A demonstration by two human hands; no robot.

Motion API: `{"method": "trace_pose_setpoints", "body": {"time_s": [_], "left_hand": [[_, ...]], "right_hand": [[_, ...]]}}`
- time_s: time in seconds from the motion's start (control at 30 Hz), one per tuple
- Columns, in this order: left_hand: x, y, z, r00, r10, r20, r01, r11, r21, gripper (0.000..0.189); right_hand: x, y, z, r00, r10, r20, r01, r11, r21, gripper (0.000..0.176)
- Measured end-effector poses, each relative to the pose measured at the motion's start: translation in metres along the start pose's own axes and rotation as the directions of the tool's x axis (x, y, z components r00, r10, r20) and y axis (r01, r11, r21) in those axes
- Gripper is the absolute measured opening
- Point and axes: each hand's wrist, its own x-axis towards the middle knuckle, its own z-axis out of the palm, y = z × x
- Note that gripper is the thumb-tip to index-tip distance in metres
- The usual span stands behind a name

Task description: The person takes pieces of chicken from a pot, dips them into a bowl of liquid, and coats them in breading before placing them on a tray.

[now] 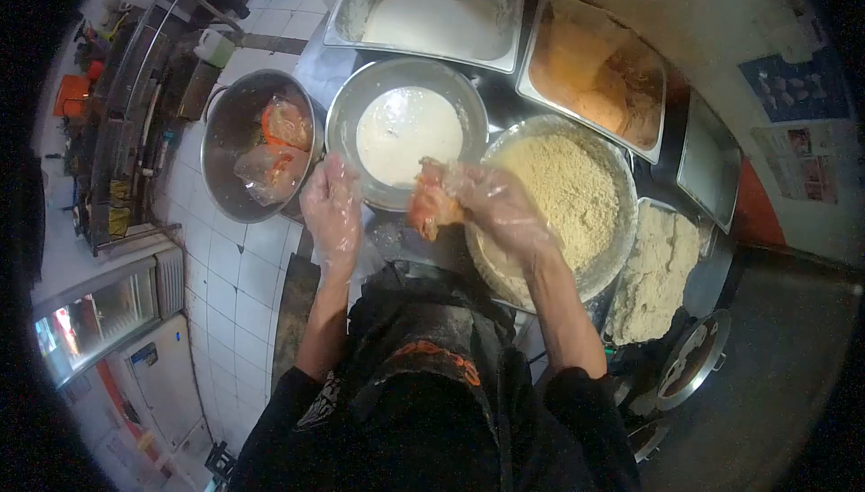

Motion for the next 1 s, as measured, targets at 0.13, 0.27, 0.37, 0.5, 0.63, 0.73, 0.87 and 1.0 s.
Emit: {"method": "trace_pose_setpoints", "body": {"time_s": [0.13, 0.27, 0.37, 0.5, 0.63, 0.73, 0.87, 1.0], "left_hand": [[-0.018, -0.023, -0.021, 0.997, -0.071, 0.027, 0.07, 0.996, 0.056, 0.036], [-0.031, -0.043, -0.026, 0.991, -0.127, 0.042, 0.126, 0.992, 0.018, 0.032], [-0.033, -0.038, -0.031, 0.984, -0.169, 0.059, 0.168, 0.986, 0.013, 0.031], [-0.032, -0.043, -0.039, 0.996, -0.078, 0.032, 0.078, 0.997, 0.014, 0.031], [-0.031, -0.032, -0.041, 0.973, -0.231, 0.016, 0.23, 0.955, -0.189, 0.032], [-0.03, -0.031, -0.039, 0.974, -0.222, 0.034, 0.224, 0.945, -0.239, 0.032], [-0.028, -0.035, -0.041, 0.993, -0.121, 0.003, 0.12, 0.989, -0.091, 0.033], [-0.028, -0.028, -0.041, 0.98, -0.194, 0.042, 0.198, 0.972, -0.129, 0.032]], "right_hand": [[0.053, -0.013, -0.008, 0.997, -0.047, 0.064, 0.076, 0.77, -0.634, 0.018], [0.116, 0.028, 0.001, 0.921, -0.177, 0.348, 0.384, 0.251, -0.888, 0.025], [0.116, 0.041, 0.026, 0.91, -0.108, 0.401, 0.372, -0.217, -0.903, 0.028], [0.175, 0.095, -0.018, 0.924, -0.036, 0.381, 0.383, 0.042, -0.923, 0.027], [0.156, 0.037, -0.007, 0.936, -0.092, 0.341, 0.279, -0.399, -0.874, 0.017], [0.175, 0.042, -0.009, 0.957, -0.157, 0.243, 0.15, -0.451, -0.88, 0.019], [0.183, 0.035, -0.021, 0.934, -0.249, 0.258, 0.153, -0.373, -0.915, 0.025], [0.149, -0.006, -0.012, 0.874, -0.299, 0.383, 0.304, -0.278, -0.911, 0.024]]}}
